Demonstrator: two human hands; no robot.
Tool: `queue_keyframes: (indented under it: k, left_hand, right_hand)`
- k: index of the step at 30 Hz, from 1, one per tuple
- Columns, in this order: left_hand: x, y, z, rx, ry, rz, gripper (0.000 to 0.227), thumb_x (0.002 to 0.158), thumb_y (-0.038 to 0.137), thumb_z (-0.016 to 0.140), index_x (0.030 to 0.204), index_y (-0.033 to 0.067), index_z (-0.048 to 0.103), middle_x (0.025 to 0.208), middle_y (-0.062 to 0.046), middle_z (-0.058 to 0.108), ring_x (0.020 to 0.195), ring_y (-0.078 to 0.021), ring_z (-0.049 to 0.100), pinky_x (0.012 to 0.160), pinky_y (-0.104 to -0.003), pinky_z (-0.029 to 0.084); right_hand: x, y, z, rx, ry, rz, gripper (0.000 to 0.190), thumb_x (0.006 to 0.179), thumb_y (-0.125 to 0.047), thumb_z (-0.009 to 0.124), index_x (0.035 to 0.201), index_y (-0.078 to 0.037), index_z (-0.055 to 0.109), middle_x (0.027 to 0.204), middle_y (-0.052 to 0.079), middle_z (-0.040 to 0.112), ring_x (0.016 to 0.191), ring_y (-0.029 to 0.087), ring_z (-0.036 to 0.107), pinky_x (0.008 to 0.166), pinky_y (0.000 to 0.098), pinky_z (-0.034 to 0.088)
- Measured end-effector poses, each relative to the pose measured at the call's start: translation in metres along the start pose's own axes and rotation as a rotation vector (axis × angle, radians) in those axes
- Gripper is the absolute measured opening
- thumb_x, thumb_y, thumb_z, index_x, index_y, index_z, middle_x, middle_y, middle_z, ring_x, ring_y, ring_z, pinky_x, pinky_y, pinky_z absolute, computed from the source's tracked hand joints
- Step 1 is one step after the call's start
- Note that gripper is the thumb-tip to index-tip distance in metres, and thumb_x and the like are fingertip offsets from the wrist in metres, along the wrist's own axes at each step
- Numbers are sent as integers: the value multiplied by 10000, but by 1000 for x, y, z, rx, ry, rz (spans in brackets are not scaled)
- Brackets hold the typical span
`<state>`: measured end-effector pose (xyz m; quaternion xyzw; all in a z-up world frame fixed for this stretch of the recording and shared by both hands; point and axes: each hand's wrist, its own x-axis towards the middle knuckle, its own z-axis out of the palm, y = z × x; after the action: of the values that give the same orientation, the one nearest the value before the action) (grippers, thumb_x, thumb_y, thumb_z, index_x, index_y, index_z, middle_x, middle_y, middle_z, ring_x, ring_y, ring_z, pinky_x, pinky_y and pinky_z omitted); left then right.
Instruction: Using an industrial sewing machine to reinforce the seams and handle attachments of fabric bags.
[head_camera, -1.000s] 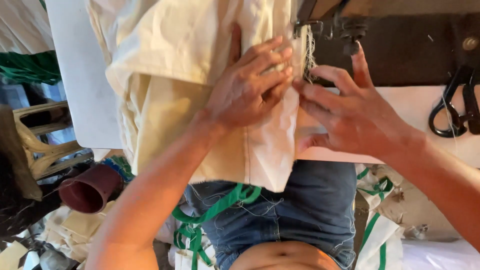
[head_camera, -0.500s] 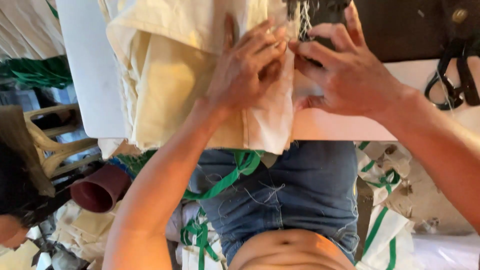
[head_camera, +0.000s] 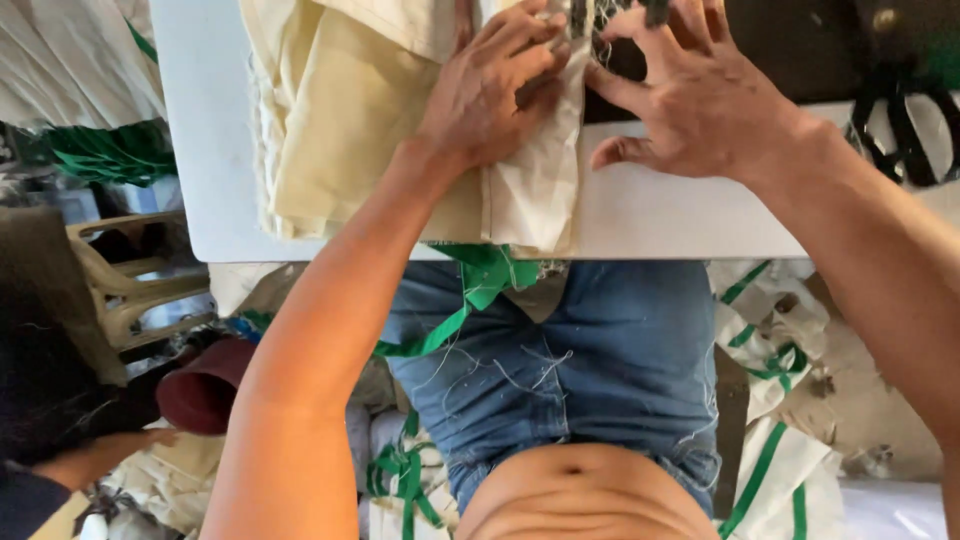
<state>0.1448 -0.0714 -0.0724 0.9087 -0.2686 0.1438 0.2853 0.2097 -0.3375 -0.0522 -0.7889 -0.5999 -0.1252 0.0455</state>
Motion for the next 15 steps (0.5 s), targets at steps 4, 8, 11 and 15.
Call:
queue_keyframes:
  k: [4,8,11,15]
  left_hand:
    - [1,23,-18,203,-287,-125,388,1066,326,658,1363,78,651,1509,-88,493,1428,-302,325,1092,-746,164]
    - [-14,37,-20,181,-357,-147,397,1100,283,615,1389,12,650,1614,-115,371,1509,-312,237,1164,-730,85]
    - [-27,31,-9,121,-318,-213,474,1121,348,547,1513,83,575,1609,-64,410,1504,-292,299,1197,-630,155]
    - [-32,29,-10,155,-319,-157,530,1146,375,553,1567,54,544,1651,-110,337,1537,-325,263,1206,-641,26]
  right_hand:
    - [2,-17,-7,8,22,35,994,1010,-853,243,1450,-110,734,1589,187,430,1432,404,366,1133,568,361]
    - [-10,-27,-2,-36,19,-20,890,1029,-824,237,1320,-202,803,1668,-18,531,1485,302,420,1178,484,339]
    - [-18,-37,-5,-77,87,-45,843,1036,-825,307,1310,-202,804,1583,-48,597,1401,295,467,1158,478,417]
    - [-23,-46,-3,262,-44,23,995,870,-723,602,1590,-38,564,1530,62,535,1376,413,359,1162,649,295]
